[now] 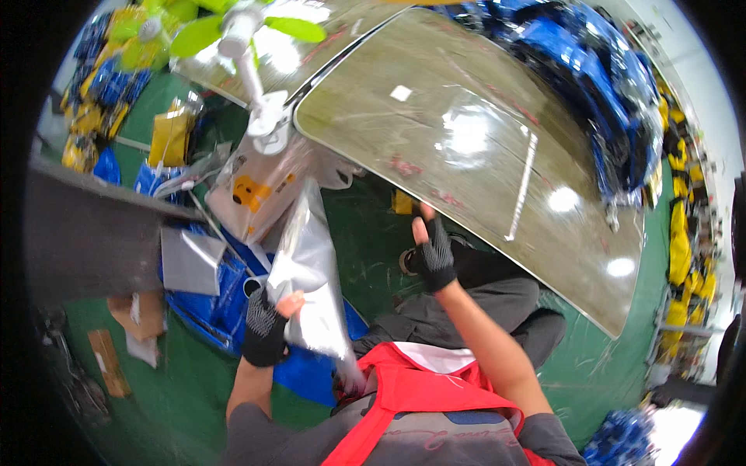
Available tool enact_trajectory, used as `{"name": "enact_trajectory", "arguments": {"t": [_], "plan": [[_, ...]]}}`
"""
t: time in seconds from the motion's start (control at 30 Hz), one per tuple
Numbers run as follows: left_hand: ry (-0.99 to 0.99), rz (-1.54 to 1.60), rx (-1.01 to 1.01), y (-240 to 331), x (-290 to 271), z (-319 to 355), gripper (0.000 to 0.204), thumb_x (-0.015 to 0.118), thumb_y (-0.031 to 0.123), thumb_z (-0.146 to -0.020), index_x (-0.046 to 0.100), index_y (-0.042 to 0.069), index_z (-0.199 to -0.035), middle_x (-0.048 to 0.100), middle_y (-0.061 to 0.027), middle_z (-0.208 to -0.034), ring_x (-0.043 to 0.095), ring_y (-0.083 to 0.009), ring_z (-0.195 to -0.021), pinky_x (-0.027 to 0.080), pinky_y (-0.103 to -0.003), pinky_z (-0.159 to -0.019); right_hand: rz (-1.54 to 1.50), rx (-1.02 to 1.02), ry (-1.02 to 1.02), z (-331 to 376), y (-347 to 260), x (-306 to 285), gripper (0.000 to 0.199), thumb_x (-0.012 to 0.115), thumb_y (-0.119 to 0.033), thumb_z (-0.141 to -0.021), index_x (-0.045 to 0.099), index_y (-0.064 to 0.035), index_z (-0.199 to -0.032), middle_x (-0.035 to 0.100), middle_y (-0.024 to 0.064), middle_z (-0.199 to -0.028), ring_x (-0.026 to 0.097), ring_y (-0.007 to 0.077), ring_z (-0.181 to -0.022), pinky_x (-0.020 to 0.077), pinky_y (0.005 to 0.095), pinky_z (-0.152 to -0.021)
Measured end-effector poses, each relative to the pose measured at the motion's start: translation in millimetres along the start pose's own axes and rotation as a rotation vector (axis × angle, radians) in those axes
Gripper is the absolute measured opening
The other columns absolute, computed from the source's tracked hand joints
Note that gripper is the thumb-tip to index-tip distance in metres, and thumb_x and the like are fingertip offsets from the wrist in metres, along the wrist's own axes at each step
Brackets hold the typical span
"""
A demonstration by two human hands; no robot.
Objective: The person folds blue and yellow fabric items, places them into clear plastic bags, and secures the bags with white straps. The person handles the items one at a time, folds them, inserts them into bags, and ties the bags shut.
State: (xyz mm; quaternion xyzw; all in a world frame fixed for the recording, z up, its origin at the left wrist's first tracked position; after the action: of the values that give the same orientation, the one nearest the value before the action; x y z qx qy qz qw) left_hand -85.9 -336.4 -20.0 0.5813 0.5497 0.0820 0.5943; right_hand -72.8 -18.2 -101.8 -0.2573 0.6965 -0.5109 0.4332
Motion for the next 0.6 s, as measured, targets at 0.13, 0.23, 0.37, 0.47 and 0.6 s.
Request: {"name": "enact_trajectory", "arguments": {"t": [0.13,0.23,0.37,0.47,0.6], "plan": [[-0.02,0.769,-0.629,12.4,26.3,23.4,0.025,0.051,0.019,-0.087,0.06,-0.001,-0.099,0.063,-0.009,-0.095,0.059,-0.0196,-0.085,0.047,-0.032,-0.078,-1.105,0.963,-0.267,141.8,38.7,42.0,0.081,0.042,-0.072,-0.076,0.054,-0.0023,-0.115,0.059,0.015,-0.112,0.055,0.0246,-0.105,0.0414,0.0348,-0.096],[-0.187,1.296,-0.574,105.6,69.7,-46.1,0.044,0.054,0.027,-0.083,0.053,-0.004,-0.114,0.062,-0.0137,-0.101,0.062,-0.0208,-0.088,0.051,-0.032,-0.078,-1.578,0.855,-0.335,146.8,-12.7,10.0,0.11,0.032,-0.091,-0.062,0.048,-0.0032,-0.128,0.057,0.0144,-0.119,0.053,0.0247,-0.109,0.0401,0.0378,-0.099],[-0.366,1.515,-0.517,147.5,117.9,-67.1,0.045,0.048,0.034,-0.089,0.054,-0.005,-0.11,0.061,-0.0141,-0.107,0.061,-0.022,-0.09,0.05,-0.034,-0.082,-1.463,0.024,-0.155,123.1,-84.2,-149.3,0.103,0.042,-0.084,-0.066,0.047,-0.0025,-0.129,0.057,0.0127,-0.118,0.053,0.0221,-0.108,0.0406,0.0366,-0.098],[-0.419,1.281,-0.54,99.1,182.3,-54.9,0.034,0.046,0.03,-0.092,0.056,0.0,-0.105,0.061,-0.0079,-0.099,0.06,-0.0173,-0.088,0.049,-0.032,-0.08,-1.225,-0.166,0.035,174.0,-86.0,-278.4,0.092,0.052,-0.076,-0.072,0.048,-0.0021,-0.127,0.058,0.0112,-0.114,0.054,0.0197,-0.105,0.042,0.0347,-0.096],[-0.738,1.007,-0.504,116.3,269.4,-23.6,0.032,0.058,0.022,-0.088,0.055,0.002,-0.112,0.06,-0.0046,-0.097,0.057,-0.0126,-0.09,0.047,-0.029,-0.077,-0.662,0.38,0.409,234.2,-37.4,-321.6,0.067,0.074,-0.014,-0.065,0.049,-0.0023,-0.126,0.059,0.0043,-0.105,0.055,0.0119,-0.092,0.0455,0.0262,-0.082]]}}
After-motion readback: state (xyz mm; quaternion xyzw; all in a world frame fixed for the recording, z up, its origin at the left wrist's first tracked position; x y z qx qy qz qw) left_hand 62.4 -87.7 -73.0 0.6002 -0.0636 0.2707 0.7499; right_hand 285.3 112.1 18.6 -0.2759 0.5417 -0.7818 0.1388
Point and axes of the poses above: each hand's wrist, its own z-axis away from the middle knuckle, its own x-axis out of the palm, y = z × x, the point moved 6 cm from there along -z, towards the middle knuckle
